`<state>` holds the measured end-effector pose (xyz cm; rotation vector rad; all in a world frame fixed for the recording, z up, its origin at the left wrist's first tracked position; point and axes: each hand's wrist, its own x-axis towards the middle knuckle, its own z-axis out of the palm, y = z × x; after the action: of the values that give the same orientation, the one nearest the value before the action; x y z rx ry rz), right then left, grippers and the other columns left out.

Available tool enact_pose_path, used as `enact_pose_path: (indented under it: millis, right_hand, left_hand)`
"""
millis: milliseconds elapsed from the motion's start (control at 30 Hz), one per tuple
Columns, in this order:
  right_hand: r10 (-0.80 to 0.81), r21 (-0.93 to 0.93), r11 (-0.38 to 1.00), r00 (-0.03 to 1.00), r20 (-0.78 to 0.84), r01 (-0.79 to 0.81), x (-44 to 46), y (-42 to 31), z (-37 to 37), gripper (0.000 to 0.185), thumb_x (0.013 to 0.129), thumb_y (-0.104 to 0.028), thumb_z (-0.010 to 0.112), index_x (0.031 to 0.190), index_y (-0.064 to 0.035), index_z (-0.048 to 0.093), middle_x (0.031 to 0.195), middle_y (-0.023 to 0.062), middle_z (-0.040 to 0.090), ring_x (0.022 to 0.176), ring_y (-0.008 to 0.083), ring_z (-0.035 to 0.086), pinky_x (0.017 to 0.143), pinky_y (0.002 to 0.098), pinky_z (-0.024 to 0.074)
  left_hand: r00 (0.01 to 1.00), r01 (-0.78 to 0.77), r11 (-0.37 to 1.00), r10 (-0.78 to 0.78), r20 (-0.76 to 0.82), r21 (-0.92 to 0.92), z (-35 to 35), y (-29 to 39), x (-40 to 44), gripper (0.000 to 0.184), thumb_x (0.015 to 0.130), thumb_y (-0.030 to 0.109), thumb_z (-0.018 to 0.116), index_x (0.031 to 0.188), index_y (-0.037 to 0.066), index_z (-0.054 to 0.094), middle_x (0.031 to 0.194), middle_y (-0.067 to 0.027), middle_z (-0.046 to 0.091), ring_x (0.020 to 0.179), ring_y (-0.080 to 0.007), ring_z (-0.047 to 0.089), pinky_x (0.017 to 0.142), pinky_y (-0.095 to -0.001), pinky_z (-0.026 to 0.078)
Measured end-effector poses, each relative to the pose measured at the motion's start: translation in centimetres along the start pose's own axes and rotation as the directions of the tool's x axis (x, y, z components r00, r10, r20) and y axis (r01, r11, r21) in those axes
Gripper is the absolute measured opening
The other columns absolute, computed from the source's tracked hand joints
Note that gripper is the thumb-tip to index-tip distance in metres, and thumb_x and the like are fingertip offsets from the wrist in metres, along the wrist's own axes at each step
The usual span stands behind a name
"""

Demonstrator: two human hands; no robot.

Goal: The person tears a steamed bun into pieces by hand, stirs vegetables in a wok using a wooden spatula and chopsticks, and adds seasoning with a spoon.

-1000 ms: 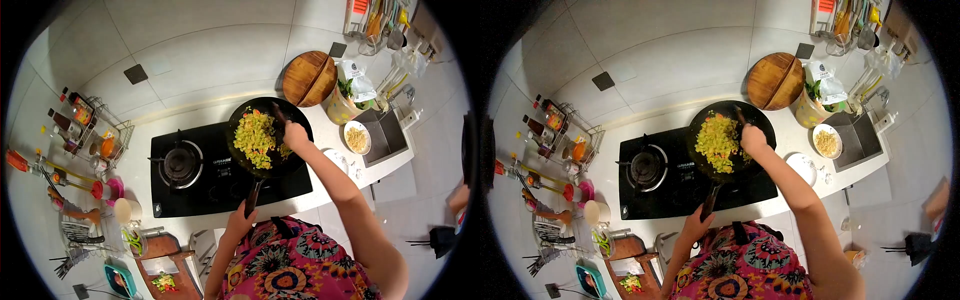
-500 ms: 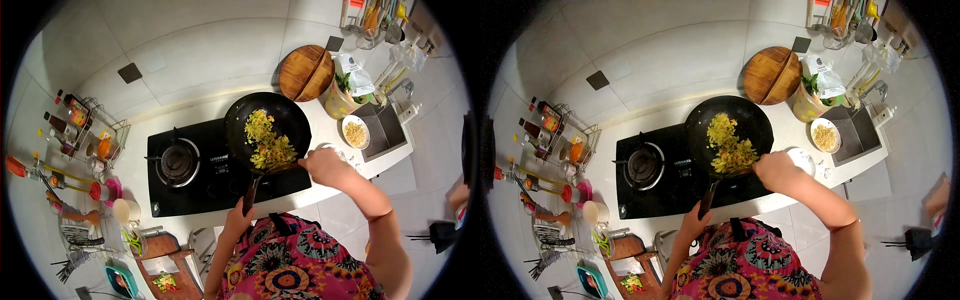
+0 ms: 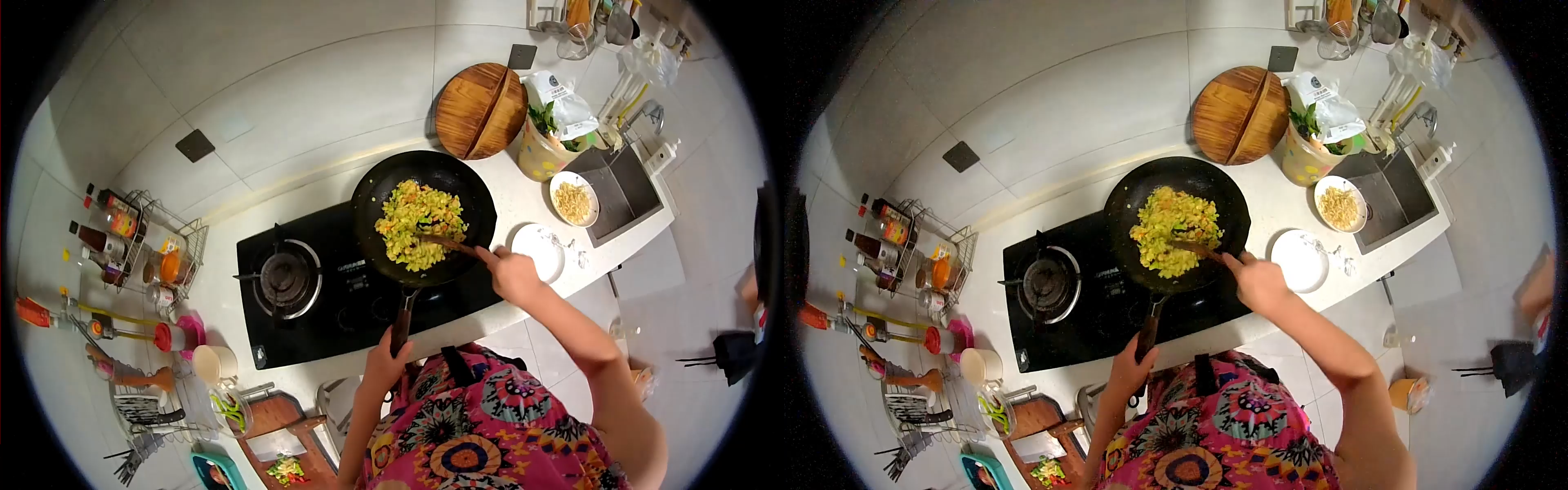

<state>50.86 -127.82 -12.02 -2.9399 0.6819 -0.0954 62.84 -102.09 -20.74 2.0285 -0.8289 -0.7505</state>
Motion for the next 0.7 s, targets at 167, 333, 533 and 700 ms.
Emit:
enact_pose_path:
  millis: [167,333,533,700]
  right_hand:
    - [0.164,0.248,0.958,0.984,-0.074,-0.141,-4.2,2.2,3.5,0.041,0.074,-0.007,0.050,0.114,-0.0053,0.046,0.075,0.0160,0.054,0.059,0.0334,0.054,0.053,0.0391,0.0451]
    - [0.226,0.375,0.912,0.966,-0.123,-0.166,-4.4,2.2,3.2,0.038,0.073,-0.004,0.052,0.111,-0.0032,0.048,0.072,0.0188,0.054,0.061,0.0341,0.054,0.054,0.0390,0.0436]
    - [0.558,0.924,0.053,0.779,0.287,-0.378,-7.3,7.0,3.1,0.030,0.081,-0.012,0.048,0.110,-0.0050,0.050,0.064,-0.0006,0.051,0.044,0.0059,0.038,0.037,0.0194,0.0286]
    - [0.621,0.867,-0.428,0.614,0.487,-0.255,-14.7,15.2,10.2,0.019,0.081,-0.012,0.048,0.098,-0.0063,0.054,0.060,-0.0036,0.044,0.047,0.0040,0.038,0.037,0.0179,0.0274]
  left_hand:
    - [0.999,0.037,0.999,-0.038,0.014,0.029,0.1,0.1,0.0,0.054,0.078,0.035,0.055,0.120,0.007,0.039,0.078,-0.0126,0.058,0.068,-0.0231,0.056,0.060,-0.0324,0.045]
    - [0.987,0.150,0.988,-0.148,0.056,-0.034,0.2,0.2,0.1,0.051,0.078,0.032,0.056,0.120,0.007,0.040,0.074,-0.0100,0.057,0.061,-0.0184,0.056,0.055,-0.0298,0.045]
    - [0.975,0.221,0.973,-0.218,0.048,-0.068,0.3,1.6,-0.1,0.050,0.078,0.031,0.057,0.119,0.008,0.042,0.078,-0.0112,0.059,0.068,-0.0187,0.058,0.061,-0.0287,0.045]
    - [0.940,0.188,0.966,-0.229,-0.251,-0.176,-0.9,1.9,-2.2,0.040,0.081,0.024,0.054,0.117,0.008,0.045,0.079,-0.0074,0.059,0.070,-0.0128,0.056,0.065,-0.0259,0.045]
